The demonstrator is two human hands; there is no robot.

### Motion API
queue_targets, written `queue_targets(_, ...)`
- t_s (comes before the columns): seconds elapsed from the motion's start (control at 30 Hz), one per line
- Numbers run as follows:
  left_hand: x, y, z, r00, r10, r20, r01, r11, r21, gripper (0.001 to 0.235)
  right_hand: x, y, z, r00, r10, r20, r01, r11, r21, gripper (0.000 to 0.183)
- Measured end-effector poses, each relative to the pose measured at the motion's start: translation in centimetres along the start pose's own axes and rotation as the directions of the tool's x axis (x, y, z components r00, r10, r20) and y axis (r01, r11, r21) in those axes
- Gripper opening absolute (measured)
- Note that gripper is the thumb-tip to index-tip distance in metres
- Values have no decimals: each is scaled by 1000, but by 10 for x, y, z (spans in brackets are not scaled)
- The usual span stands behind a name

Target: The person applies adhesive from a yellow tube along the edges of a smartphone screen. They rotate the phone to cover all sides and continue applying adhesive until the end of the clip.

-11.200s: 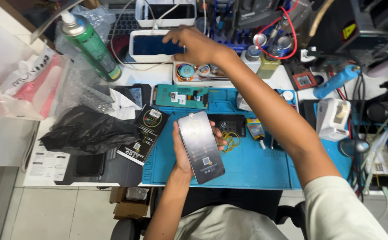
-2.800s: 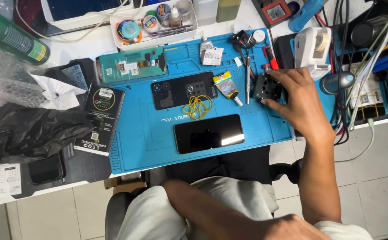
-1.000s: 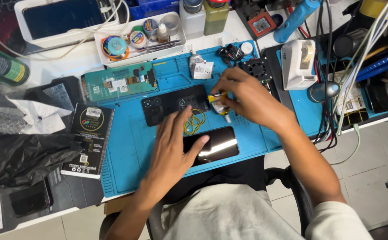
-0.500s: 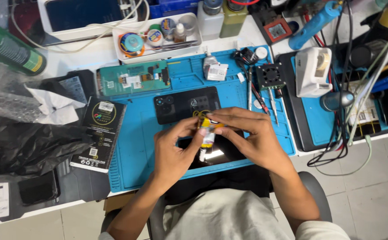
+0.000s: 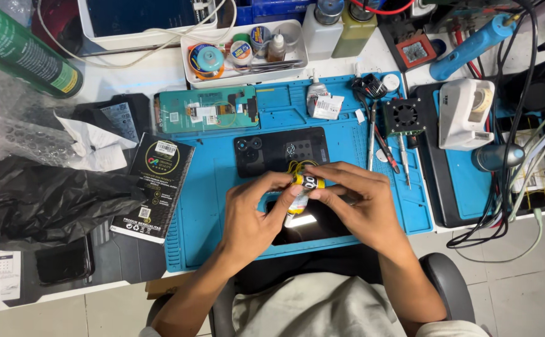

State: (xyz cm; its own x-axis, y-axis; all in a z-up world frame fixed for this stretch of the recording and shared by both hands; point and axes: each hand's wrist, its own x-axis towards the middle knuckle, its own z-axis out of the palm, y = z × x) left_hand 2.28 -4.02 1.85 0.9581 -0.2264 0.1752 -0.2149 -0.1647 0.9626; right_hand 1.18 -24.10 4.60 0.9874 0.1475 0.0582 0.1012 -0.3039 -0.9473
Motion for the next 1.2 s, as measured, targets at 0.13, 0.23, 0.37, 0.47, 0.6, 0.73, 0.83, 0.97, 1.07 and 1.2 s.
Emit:
queue_targets(0.13,2,-5,4,1000,-14,-15,14,1000,12,18,0,-4,2,992,-130,4,129,985,-114,27)
queue_targets(0.23,0,-8,5,997,-36,-63,34,999,-23,21,-1,-7,6,987,-159,1,156,969,-190,28)
queue_targets(0.37,-6,-11,4,994,-87,-72,89,995,34,23,-4,-6,13,938,-345,-37,313,886,-341,33)
queue_targets(0.47,-8,-9,2,996,-41,-82,45,998,44,25,-6,-3,18,942,-333,-51,298,895,-332,31)
queue_targets(0.6,-8,-8,-3,993,-118,-27,116,991,-73,29,-6,6,21,911,-409,-52,368,864,-342,30)
queue_targets(0.73,-11,-3,-11,1000,25,-8,-25,999,-25,35,-7,10,25,900,-429,-73,385,863,-328,28)
queue_targets(0.83,-9,-2,-15,982,181,-59,-174,979,107,22,-9,9,27,904,-428,-14,403,863,-305,26)
queue_targets(0.97,-9,-1,-16,976,211,-58,-202,971,125,19,-13,10,29,869,-493,-41,454,829,-327,28)
queue_targets(1.07,-10,0,-14,986,167,-7,-166,984,66,20,-14,14,28,866,-495,-69,453,836,-309,27)
queue_targets(1.2,-12,4,-14,993,108,51,-111,992,66,18,-17,17,19,868,-492,-73,448,837,-314,26)
